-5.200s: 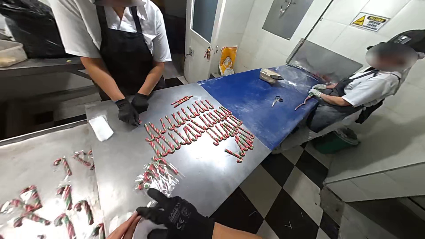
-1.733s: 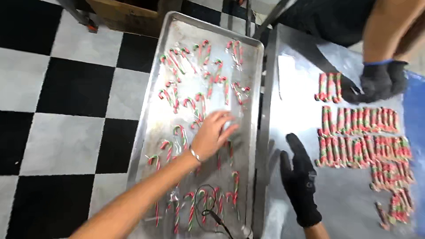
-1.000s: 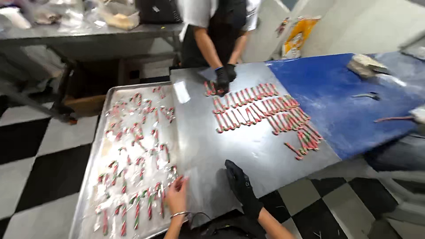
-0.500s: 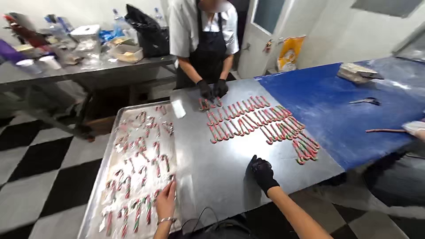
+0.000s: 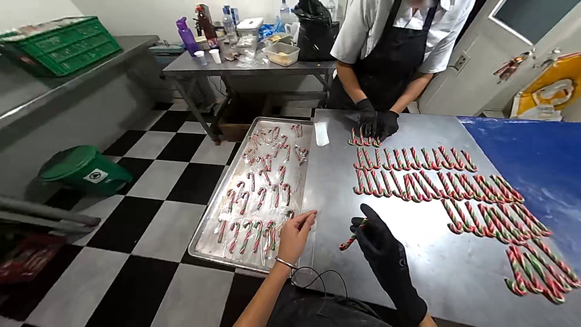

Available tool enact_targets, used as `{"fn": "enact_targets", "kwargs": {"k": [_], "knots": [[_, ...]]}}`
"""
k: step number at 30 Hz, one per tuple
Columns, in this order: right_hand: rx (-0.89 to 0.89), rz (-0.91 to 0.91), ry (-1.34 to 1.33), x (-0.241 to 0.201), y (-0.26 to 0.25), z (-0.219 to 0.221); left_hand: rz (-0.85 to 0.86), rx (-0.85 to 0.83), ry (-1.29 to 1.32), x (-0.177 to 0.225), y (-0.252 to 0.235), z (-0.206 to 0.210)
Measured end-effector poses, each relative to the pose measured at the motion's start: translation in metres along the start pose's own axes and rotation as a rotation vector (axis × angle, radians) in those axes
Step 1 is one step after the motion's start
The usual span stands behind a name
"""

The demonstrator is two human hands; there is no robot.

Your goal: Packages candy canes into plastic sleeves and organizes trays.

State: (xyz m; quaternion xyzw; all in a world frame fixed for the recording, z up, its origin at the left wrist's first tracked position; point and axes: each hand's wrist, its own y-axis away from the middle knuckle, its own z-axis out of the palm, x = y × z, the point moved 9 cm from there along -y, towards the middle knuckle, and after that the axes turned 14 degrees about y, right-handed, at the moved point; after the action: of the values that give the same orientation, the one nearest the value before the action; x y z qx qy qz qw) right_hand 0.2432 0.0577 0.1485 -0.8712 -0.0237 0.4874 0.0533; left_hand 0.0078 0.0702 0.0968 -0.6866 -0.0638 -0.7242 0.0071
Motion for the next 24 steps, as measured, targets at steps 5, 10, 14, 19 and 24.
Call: {"fn": "enact_targets", "kwargs": {"k": [5, 10, 14, 19, 24], "knots": [[0.129, -0.064, -0.122, -0.023, 0.007, -0.021, 0.203, 0.026, 0.060, 0.022, 0.012, 0.004], [0.261, -0.247, -0.170, -0.064, 0.016, -0.038, 0.489, -0.084, -0.085, 0.048, 0.034, 0.022], [0.249, -0.306, -0.153, -0.067, 0.020, -0.029, 0.607, -0.118, -0.093, 0.059, 0.046, 0.033], [0.245, -0.327, -0.197, -0.062, 0.025, -0.027, 0.626, -0.142, -0.110, 0.064, 0.051, 0.043], [0.437, -0.386, -0.123, -0.068, 0.029, -0.067, 0.528, -0.119, -0.091, 0.055, 0.043, 0.041]]}}
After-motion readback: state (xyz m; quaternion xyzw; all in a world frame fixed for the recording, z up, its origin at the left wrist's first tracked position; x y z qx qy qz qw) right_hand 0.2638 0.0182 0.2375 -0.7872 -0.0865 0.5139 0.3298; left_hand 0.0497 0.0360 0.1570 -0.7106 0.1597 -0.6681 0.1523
